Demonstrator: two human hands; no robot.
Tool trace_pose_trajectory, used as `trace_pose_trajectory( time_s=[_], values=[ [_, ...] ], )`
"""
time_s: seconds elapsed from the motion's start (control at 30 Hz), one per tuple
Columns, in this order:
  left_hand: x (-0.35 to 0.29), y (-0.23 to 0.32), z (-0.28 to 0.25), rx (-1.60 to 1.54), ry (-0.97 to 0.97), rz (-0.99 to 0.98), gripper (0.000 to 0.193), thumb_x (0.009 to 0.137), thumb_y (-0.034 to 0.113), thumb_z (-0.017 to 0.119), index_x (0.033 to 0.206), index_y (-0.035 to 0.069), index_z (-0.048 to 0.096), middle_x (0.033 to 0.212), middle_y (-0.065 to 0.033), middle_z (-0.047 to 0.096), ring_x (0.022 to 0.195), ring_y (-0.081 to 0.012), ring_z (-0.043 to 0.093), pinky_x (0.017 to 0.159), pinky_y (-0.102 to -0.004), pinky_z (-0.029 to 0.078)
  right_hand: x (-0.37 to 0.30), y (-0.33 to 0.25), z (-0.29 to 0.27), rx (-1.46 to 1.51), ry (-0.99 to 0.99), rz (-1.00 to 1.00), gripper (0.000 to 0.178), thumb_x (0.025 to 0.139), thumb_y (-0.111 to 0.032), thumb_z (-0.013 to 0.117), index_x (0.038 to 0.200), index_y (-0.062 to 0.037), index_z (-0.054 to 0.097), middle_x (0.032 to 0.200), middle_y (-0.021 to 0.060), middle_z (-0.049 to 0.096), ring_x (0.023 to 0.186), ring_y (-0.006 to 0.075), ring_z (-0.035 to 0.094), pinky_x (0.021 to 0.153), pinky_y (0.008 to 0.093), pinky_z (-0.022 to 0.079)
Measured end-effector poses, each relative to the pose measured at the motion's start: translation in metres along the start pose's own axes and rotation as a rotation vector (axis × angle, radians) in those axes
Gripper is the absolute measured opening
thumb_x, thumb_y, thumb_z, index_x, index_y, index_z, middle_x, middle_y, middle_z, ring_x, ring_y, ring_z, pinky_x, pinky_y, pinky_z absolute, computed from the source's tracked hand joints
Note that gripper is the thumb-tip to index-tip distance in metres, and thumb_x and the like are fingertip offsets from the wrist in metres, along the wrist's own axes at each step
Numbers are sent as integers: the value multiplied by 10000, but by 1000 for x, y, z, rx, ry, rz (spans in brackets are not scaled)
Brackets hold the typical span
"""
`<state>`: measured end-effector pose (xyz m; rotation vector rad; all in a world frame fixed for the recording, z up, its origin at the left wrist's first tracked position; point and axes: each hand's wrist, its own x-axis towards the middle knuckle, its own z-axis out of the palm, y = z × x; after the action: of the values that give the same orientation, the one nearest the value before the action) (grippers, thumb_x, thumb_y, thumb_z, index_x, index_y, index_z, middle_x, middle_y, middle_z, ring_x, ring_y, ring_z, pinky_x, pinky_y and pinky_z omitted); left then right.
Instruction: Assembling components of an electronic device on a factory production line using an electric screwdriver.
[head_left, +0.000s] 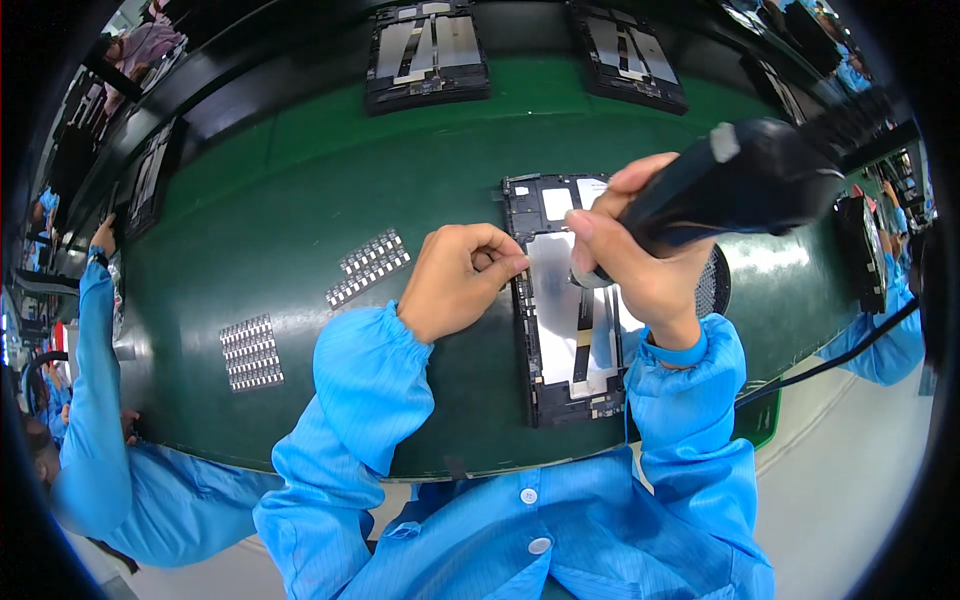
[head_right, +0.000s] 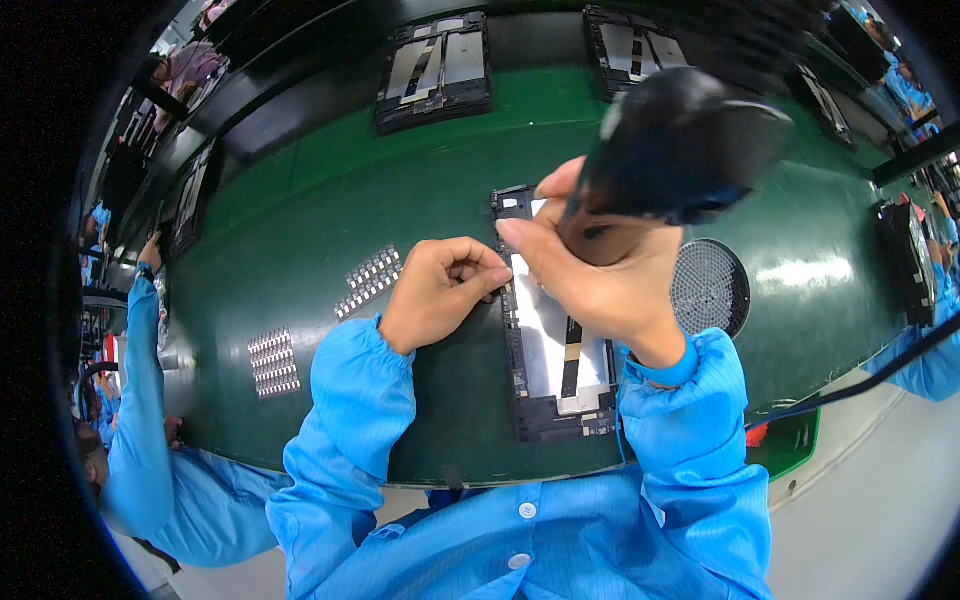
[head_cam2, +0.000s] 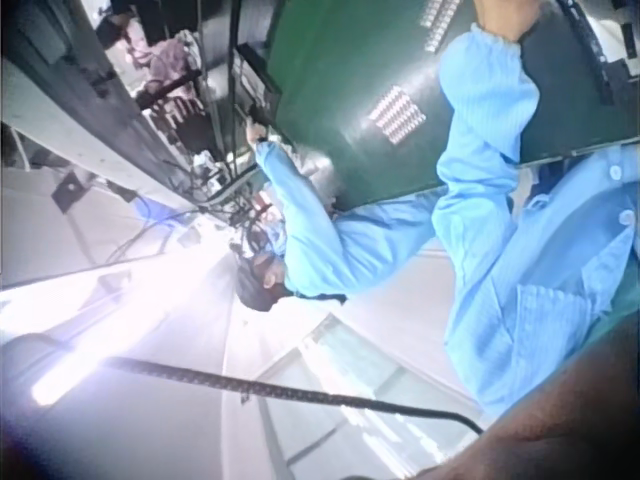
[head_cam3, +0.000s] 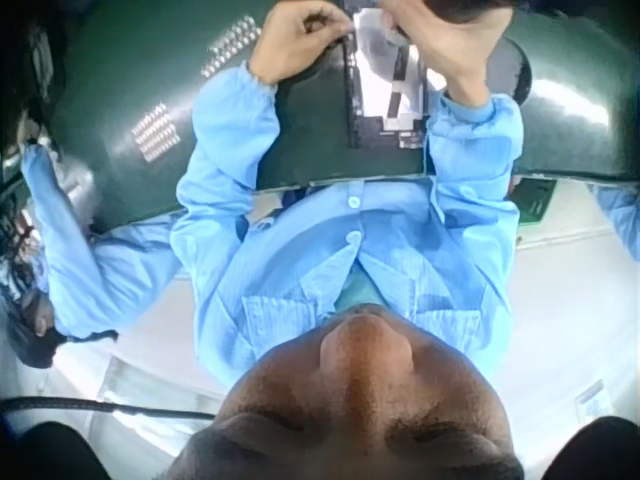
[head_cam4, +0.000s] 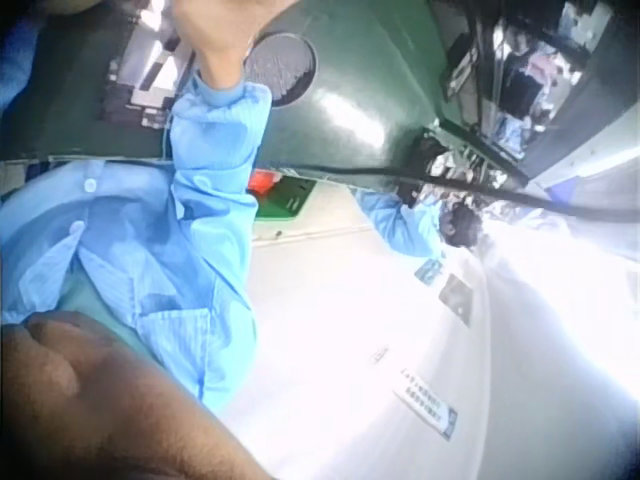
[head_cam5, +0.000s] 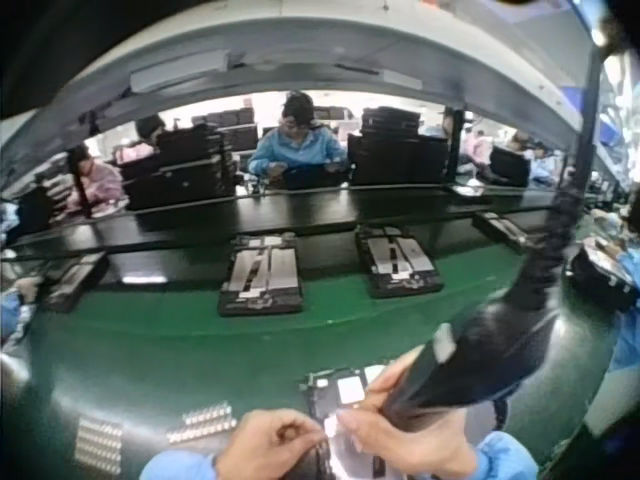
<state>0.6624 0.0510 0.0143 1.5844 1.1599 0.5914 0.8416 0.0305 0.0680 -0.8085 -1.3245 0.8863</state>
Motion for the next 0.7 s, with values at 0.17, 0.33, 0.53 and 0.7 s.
trace_pose_trajectory(
  time_s=[0.17,0.33,0.53,0.7],
  values=[
    [4,2,6,-112,11,30,135,758,63,716,827,-27,642,666,-66,626,571,-84,552,526,-241,452,5,-9,-2,-8,-43,-41,376,746,109,655,994,-21,405,622,85,576,512,136,572,505,248,480],
    [15,4,-1,-11,20,49,237,672,82,788,808,-26,627,689,-73,630,630,-111,587,572,-250,479,11,-3,11,-5,-87,-32,356,751,105,659,992,-11,424,627,80,577,516,127,572,500,251,481],
    [22,2,-7,-59,-35,-48,255,620,75,813,767,-15,625,674,-70,633,627,-123,596,574,-268,483,15,6,23,98,-93,-10,347,754,102,665,1003,-2,446,627,80,579,512,126,572,485,249,478],
    [23,2,-7,-45,-42,-55,237,620,74,808,740,-10,623,664,-69,637,618,-122,600,566,-265,479,15,9,21,50,-100,-9,345,759,108,655,999,-8,436,624,87,576,508,137,571,485,256,481]
  ],
)
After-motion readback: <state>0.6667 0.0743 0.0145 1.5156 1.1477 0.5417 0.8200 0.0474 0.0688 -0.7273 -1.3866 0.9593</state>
